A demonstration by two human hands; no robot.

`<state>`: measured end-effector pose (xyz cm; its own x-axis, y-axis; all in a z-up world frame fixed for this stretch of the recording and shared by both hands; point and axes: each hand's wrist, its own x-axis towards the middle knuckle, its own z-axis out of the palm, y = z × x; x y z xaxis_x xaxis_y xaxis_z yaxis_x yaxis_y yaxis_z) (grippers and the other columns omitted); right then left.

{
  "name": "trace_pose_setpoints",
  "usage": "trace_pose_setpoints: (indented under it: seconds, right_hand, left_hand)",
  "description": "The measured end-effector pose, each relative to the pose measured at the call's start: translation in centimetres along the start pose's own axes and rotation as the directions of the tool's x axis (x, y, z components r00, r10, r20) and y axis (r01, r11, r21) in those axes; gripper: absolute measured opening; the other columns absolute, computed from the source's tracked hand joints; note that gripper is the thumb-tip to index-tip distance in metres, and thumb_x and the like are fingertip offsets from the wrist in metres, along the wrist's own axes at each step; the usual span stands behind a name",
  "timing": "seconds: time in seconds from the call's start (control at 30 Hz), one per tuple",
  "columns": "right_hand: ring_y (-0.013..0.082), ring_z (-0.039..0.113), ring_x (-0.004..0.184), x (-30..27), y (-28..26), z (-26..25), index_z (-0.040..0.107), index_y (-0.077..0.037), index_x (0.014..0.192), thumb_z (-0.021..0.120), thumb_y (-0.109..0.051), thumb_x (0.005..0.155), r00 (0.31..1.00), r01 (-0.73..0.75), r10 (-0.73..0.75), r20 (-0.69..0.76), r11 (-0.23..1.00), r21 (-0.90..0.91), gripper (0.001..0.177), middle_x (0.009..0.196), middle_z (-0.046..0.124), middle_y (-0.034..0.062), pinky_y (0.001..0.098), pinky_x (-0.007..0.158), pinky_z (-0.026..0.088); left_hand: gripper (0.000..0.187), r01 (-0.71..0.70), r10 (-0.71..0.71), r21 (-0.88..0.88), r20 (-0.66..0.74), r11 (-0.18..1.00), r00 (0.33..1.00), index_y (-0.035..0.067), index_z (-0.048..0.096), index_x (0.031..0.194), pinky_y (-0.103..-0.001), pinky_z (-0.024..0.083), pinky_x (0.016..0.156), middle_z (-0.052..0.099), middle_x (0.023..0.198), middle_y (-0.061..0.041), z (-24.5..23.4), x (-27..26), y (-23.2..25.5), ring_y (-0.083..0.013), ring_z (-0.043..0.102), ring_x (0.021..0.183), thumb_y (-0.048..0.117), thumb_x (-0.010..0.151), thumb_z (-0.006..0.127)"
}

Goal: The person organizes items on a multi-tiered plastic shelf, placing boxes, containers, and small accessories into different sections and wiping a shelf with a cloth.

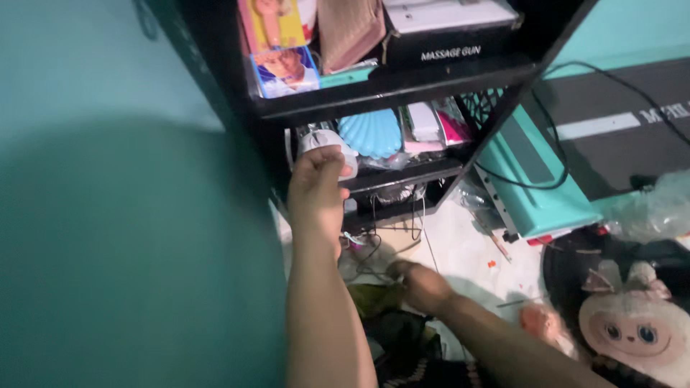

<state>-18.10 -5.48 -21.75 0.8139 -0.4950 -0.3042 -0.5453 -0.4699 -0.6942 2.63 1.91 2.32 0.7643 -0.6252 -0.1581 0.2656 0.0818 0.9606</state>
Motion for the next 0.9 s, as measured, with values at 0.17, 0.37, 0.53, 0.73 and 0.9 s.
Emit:
trace_pose_setpoints:
  seconds: [0.17, 0.37, 0.53, 0.73, 0.9]
  right_hand:
    - [0.0384, 0.038, 0.137, -0.7, 3.2, 4.8, 0.059, -0.024, 0.139, 0.077, -0.031, 0.077, 0.955, 0.039, 0.06, 0.29, 0.945, -0.325, 0.065, 0.152, 0.04, 0.0115, 0.0495, 0.106, 0.045]
    - [0.0403, 0.056, 0.121, -0.5, 7.4, 8.0, 0.062, -0.018, 0.127, 0.069, -0.03, 0.085, 0.941, -0.223, 0.287, 0.177, 0.923, -0.312, 0.044, 0.133, 0.057, 0.0195, 0.0481, 0.1, 0.049]
    - [0.031, 0.07, 0.093, 2.4, 14.3, 5.1, 0.07, -0.008, 0.103, 0.056, -0.012, 0.075, 0.995, -0.082, 0.081, -0.055, 0.997, -0.007, 0.032, 0.098, 0.074, 0.0157, 0.0418, 0.083, 0.055]
    - [0.0254, 0.061, 0.075, 1.9, 17.5, -5.8, 0.073, -0.01, 0.109, 0.048, -0.022, 0.091, 0.882, -0.383, 0.471, 0.028, 0.679, 0.626, 0.033, 0.092, 0.071, 0.0125, 0.0432, 0.065, 0.046]
    - [0.0296, 0.069, 0.083, -1.4, 18.8, -5.8, 0.078, -0.008, 0.114, 0.074, -0.015, 0.081, 0.899, -0.162, 0.218, -0.38, 0.971, 0.174, 0.033, 0.109, 0.068, 0.0175, 0.0395, 0.079, 0.056]
  left_hand:
    - [0.021, -0.067, 0.068, -0.017, 0.046, 0.998, 0.997, 0.01, 0.068, 0.11, -0.026, 0.046, 0.069, 0.07, 0.094, -0.001, -0.4, 0.4, -0.4, -0.0087, 0.062, 0.084, 0.019, 0.091, 0.064]
    - [0.023, -0.07, 0.07, 0.006, 0.029, 0.998, 0.997, 0.011, 0.066, 0.111, -0.025, 0.045, 0.072, 0.071, 0.098, 0.001, -2.1, 0.6, -0.3, -0.0074, 0.065, 0.091, 0.019, 0.09, 0.063]
    - [0.022, -0.061, 0.06, 0.014, 0.042, 0.998, 0.997, 0.011, 0.067, 0.111, -0.025, 0.045, 0.073, 0.07, 0.097, 0.0, -2.1, 0.9, -0.7, -0.0073, 0.063, 0.09, 0.02, 0.091, 0.063]
    - [0.022, -0.093, 0.099, -0.063, 0.1, 0.994, 0.99, 0.011, 0.067, 0.112, -0.025, 0.044, 0.073, 0.068, 0.095, 0.0, -1.4, 1.1, -1.6, -0.0077, 0.061, 0.089, 0.019, 0.092, 0.064]
    - [0.022, -0.045, 0.043, 0.02, 0.09, 0.999, 0.995, 0.011, 0.068, 0.111, -0.025, 0.045, 0.071, 0.068, 0.093, 0.0, 0.1, 0.5, -0.8, -0.0077, 0.061, 0.086, 0.021, 0.092, 0.064]
